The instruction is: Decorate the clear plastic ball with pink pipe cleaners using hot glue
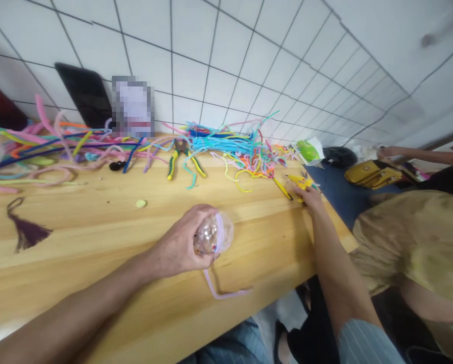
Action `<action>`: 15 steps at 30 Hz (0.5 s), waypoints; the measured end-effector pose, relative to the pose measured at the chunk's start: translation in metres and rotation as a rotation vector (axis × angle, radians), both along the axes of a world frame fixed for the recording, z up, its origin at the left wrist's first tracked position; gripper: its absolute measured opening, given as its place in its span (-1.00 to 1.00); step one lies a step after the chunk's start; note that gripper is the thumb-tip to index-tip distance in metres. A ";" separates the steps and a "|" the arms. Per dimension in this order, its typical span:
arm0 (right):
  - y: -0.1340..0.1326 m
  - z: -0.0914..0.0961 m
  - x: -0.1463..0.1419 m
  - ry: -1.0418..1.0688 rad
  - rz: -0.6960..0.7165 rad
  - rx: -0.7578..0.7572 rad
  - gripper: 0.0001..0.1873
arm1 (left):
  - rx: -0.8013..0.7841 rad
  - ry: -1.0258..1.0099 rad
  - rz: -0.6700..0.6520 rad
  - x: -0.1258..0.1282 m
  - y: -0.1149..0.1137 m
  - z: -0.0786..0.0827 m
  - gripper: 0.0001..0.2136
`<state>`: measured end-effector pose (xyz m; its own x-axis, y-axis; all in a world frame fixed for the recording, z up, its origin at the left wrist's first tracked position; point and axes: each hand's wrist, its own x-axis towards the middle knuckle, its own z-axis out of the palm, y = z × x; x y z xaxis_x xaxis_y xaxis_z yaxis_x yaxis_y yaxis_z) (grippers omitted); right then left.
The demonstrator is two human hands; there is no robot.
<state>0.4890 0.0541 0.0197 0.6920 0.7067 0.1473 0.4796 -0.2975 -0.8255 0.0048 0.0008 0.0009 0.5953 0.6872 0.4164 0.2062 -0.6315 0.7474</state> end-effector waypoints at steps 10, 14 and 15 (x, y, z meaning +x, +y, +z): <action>-0.037 0.065 -0.035 0.064 0.311 0.117 -0.67 | 0.032 -0.002 0.046 0.000 0.012 -0.002 -0.24; -0.074 0.103 -0.089 -0.107 0.695 0.059 -0.70 | 0.019 -0.002 0.050 0.003 0.011 -0.002 -0.25; -0.081 0.111 -0.104 -0.166 0.814 0.005 -0.73 | 0.015 0.001 0.053 0.003 0.010 -0.002 -0.25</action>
